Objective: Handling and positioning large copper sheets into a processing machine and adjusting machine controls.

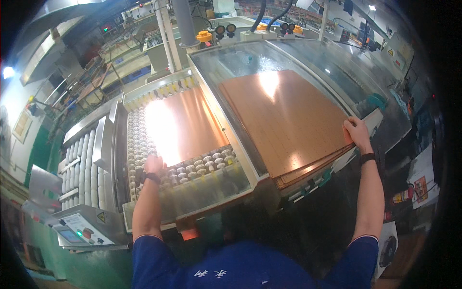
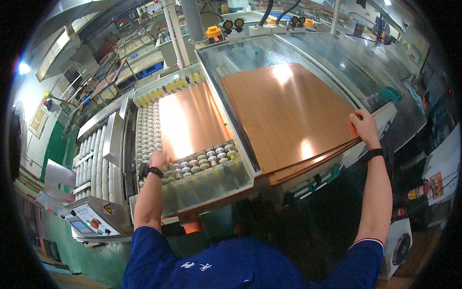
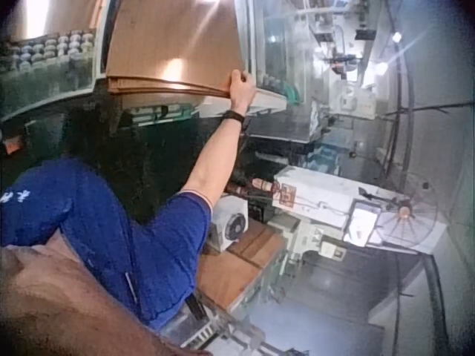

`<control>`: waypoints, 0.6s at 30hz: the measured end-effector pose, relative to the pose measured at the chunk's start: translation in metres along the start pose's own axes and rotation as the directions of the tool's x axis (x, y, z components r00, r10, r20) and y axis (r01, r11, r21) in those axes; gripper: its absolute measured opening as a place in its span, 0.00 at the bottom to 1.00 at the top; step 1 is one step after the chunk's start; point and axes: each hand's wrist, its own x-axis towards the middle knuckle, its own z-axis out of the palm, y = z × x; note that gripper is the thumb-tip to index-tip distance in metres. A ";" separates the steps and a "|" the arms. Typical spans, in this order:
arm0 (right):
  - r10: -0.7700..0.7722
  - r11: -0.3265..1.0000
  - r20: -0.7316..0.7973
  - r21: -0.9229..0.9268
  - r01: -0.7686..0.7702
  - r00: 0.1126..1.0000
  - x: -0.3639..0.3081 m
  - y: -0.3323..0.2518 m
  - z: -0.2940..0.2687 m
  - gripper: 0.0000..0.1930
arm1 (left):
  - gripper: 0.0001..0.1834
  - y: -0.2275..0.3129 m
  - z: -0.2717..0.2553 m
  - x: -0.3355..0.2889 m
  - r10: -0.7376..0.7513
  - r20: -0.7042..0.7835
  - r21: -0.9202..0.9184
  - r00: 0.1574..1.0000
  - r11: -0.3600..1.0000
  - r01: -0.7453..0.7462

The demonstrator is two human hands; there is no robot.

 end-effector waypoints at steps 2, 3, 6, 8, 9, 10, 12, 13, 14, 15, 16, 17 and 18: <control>0.017 0.999 0.001 0.047 -0.017 1.000 0.000 -0.008 0.002 0.21 | 0.17 0.010 -0.012 -0.002 -0.272 -0.146 -0.248 0.951 0.941 0.231; 0.014 0.999 -0.014 0.030 -0.014 1.000 -0.003 -0.002 -0.001 0.20 | 0.18 0.027 -0.016 -0.007 -0.233 -0.050 -0.305 0.971 0.930 0.207; -0.017 0.999 0.023 0.035 0.016 1.000 0.007 -0.035 0.009 0.21 | 0.21 -0.018 0.005 -0.017 0.020 -0.339 -0.164 0.941 0.983 -0.080; -0.012 0.999 0.016 0.030 0.012 1.000 0.000 -0.025 0.003 0.21 | 0.21 0.012 0.005 -0.018 0.075 -0.158 -0.170 0.985 0.980 -0.102; -0.019 0.999 0.013 0.038 0.018 1.000 -0.003 -0.020 0.000 0.22 | 0.21 0.029 0.000 -0.021 0.117 0.021 -0.168 0.993 0.979 -0.112; -0.008 1.000 -0.009 0.028 0.008 1.000 -0.003 -0.015 -0.002 0.22 | 0.22 0.040 -0.004 -0.027 0.106 0.036 -0.205 0.994 0.974 -0.097; 0.004 1.000 0.003 0.007 -0.004 1.000 -0.002 -0.001 -0.003 0.22 | 0.22 0.068 -0.026 -0.039 0.091 0.107 -0.294 0.990 0.954 -0.056; -0.033 0.999 -0.021 -0.002 0.033 0.999 0.006 -0.018 0.008 0.23 | 0.26 0.041 -0.017 -0.038 0.067 -0.056 -0.198 0.996 0.977 -0.077; -0.027 1.000 -0.036 -0.004 0.027 0.999 0.008 -0.023 0.012 0.23 | 0.26 0.041 -0.011 -0.038 0.080 -0.064 -0.198 0.995 0.976 -0.092; -0.053 0.999 -0.051 0.002 0.053 0.997 0.011 -0.026 0.015 0.23 | 0.29 0.047 -0.006 -0.038 0.137 -0.187 -0.218 0.973 0.960 -0.177; -0.075 0.997 -0.062 0.004 0.075 0.995 0.012 -0.029 0.017 0.23 | 0.34 0.055 -0.004 -0.038 0.189 -0.303 -0.231 0.934 0.937 -0.264; -0.043 0.998 -0.021 -0.041 0.042 0.999 0.002 -0.001 0.007 0.24 | 0.34 0.127 -0.028 -0.057 0.228 -0.159 -0.403 0.961 0.873 -0.274; -0.046 0.997 0.020 -0.053 0.047 0.999 0.000 0.003 -0.002 0.24 | 0.34 0.153 -0.043 -0.076 0.273 -0.155 -0.411 0.950 0.856 -0.313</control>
